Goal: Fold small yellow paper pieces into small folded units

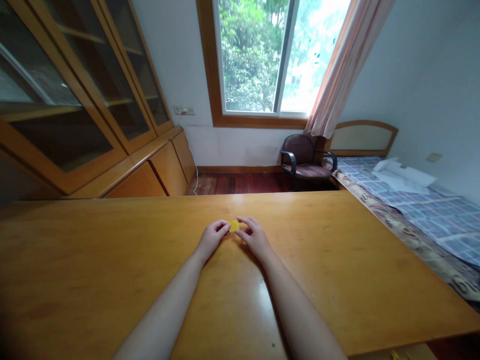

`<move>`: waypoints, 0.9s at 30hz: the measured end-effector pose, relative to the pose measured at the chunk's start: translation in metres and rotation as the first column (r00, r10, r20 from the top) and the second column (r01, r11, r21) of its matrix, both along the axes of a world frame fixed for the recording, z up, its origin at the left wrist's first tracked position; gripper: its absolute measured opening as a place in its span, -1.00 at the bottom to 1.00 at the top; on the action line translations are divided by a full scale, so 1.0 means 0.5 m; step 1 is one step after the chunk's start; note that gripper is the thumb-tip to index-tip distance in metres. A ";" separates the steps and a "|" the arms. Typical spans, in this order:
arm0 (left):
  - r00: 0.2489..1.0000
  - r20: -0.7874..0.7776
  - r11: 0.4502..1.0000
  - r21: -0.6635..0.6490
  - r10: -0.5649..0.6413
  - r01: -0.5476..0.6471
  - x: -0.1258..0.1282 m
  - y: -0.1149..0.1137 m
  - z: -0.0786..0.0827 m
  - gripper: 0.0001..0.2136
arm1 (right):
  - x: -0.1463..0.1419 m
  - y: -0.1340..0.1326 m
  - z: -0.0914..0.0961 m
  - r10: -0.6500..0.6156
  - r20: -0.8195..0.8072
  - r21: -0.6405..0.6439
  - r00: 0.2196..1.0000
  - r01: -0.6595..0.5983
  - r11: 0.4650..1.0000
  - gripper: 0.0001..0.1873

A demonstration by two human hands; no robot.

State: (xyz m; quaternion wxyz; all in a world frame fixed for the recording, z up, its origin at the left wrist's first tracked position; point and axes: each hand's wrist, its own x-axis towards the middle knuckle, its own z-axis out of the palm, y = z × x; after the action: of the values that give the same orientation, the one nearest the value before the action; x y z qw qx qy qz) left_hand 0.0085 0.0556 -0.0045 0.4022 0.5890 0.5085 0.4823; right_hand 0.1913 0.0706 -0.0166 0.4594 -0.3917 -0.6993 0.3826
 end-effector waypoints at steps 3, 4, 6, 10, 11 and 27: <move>1.000 -0.002 1.000 -0.009 0.002 -0.002 0.000 -0.001 0.002 -0.75 | -0.003 -0.001 0.002 0.004 0.040 0.006 0.999 -0.004 1.000 -0.60; 1.000 -0.002 1.000 -0.009 0.002 -0.002 0.000 -0.002 0.002 -0.75 | -0.004 -0.001 0.001 0.000 0.050 0.008 0.999 -0.001 1.000 -0.60; 1.000 -0.007 1.000 -0.004 0.003 -0.003 0.000 -0.002 0.002 -0.75 | -0.005 0.000 0.000 -0.001 0.067 0.017 0.998 0.000 1.000 -0.59; 0.999 -0.029 1.000 0.008 0.013 -0.013 -0.001 -0.002 -0.001 -0.74 | -0.005 -0.001 -0.003 0.023 0.088 0.023 0.996 -0.025 0.999 -0.59; 0.999 -0.036 1.000 0.013 0.016 -0.016 -0.001 -0.002 -0.002 -0.74 | -0.005 -0.002 -0.003 0.025 0.095 0.021 0.995 -0.027 0.999 -0.60; 0.997 -0.061 0.988 0.141 -0.048 0.056 0.008 -0.011 0.007 -0.65 | 0.003 0.003 -0.005 -0.032 0.036 -0.033 0.999 0.033 0.999 -0.57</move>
State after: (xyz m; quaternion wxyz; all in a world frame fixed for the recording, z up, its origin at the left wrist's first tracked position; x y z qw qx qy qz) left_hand 0.0126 0.0499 -0.0010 0.3569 0.6429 0.4686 0.4897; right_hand 0.1929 0.0719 -0.0192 0.4463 -0.4174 -0.6945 0.3798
